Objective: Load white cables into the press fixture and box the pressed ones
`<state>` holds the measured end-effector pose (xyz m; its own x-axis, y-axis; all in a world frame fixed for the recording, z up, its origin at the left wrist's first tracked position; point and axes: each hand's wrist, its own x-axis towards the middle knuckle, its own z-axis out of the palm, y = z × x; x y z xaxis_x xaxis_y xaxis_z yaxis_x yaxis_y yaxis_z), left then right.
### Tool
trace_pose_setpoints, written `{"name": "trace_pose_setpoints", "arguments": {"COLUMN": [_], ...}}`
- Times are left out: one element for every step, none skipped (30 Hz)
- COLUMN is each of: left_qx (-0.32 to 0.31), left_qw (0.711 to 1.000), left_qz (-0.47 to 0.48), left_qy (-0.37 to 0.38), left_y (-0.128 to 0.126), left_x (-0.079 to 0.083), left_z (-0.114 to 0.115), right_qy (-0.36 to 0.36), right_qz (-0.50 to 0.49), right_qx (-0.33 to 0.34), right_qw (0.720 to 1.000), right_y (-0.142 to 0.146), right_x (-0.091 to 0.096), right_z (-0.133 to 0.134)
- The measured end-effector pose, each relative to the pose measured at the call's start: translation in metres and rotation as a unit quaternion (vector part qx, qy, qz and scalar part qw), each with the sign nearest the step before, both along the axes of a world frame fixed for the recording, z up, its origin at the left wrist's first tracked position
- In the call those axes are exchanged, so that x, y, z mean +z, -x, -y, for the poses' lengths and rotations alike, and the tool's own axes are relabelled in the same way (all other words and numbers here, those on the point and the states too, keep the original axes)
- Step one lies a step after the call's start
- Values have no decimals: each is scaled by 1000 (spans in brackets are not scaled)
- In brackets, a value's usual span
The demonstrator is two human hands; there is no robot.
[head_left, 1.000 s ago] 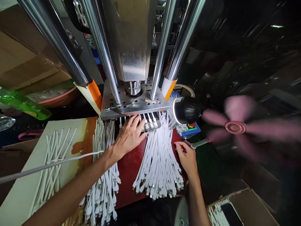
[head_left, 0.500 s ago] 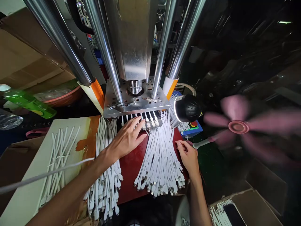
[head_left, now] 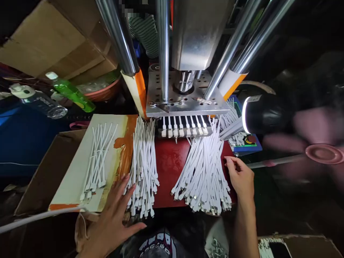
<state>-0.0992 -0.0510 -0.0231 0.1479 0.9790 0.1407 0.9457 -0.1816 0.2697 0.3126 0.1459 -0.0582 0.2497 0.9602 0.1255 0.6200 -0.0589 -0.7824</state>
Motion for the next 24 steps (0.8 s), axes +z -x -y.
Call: {"name": "trace_pose_setpoints", "arguments": {"left_qx": [-11,-21,-29,-35,-38,-36,-30,-24,-19,-18,-20,-24,-28,-33,-35,-34,-28,-19,-9,0,6,9,9,5], "left_qw": [1000,1000,999,999,999,999,999,999,999,999,999,999,999,998,998,998,998,998,999,999,999,999,999,999], "left_qz": [-3,-6,-9,-9,-6,1,10,20,29,36,40,41,43,46,48,50,50,50,48,47,48,50,51,52], "left_qy": [-5,-11,-19,-29,-34,-36,-33,-25,-14,-4,1,6,11,14,18,21,21,17,9,2,-6,-11,-14,-16], "left_y": [-1,-2,-2,-2,-1,0,0,1,1,1,2,2,3,4,6,8,11,13,15,17,17,17,16,14], "left_x": [-5,-8,-11,-13,-14,-14,-14,-13,-12,-12,-11,-10,-10,-10,-10,-11,-12,-13,-15,-17,-19,-20,-21,-21], "left_z": [3,4,3,2,0,-1,-3,-5,-7,-8,-8,-8,-8,-7,-6,-6,-5,-4,-4,-4,-4,-5,-5,-5], "right_qy": [-2,-2,-3,-4,-4,-2,-2,-2,-2,-3,-4,-4,-4,-3,-2,-2,-1,0,0,1,1,2,3,4], "right_qz": [-1,-3,-4,-4,-3,0,3,7,11,14,16,18,19,19,20,21,22,22,22,23,24,25,26,27], "right_qx": [-2,-3,-5,-7,-8,-8,-8,-8,-6,-5,-4,-3,-1,0,0,0,-1,-1,-2,-2,-2,-2,-2,-2], "right_qw": [1000,1000,1000,1000,1000,1000,1000,1000,1000,1000,1000,1000,1000,1000,1000,1000,1000,1000,1000,1000,1000,1000,1000,1000], "right_y": [1,1,2,3,4,4,5,5,5,5,5,5,4,4,4,4,5,5,5,5,5,5,5,5], "right_x": [0,0,0,1,1,1,2,2,2,3,3,3,3,3,3,4,4,5,5,5,6,6,6,5], "right_z": [0,0,0,1,1,2,2,3,3,4,4,4,4,4,4,4,4,4,4,4,4,4,4,4]}}
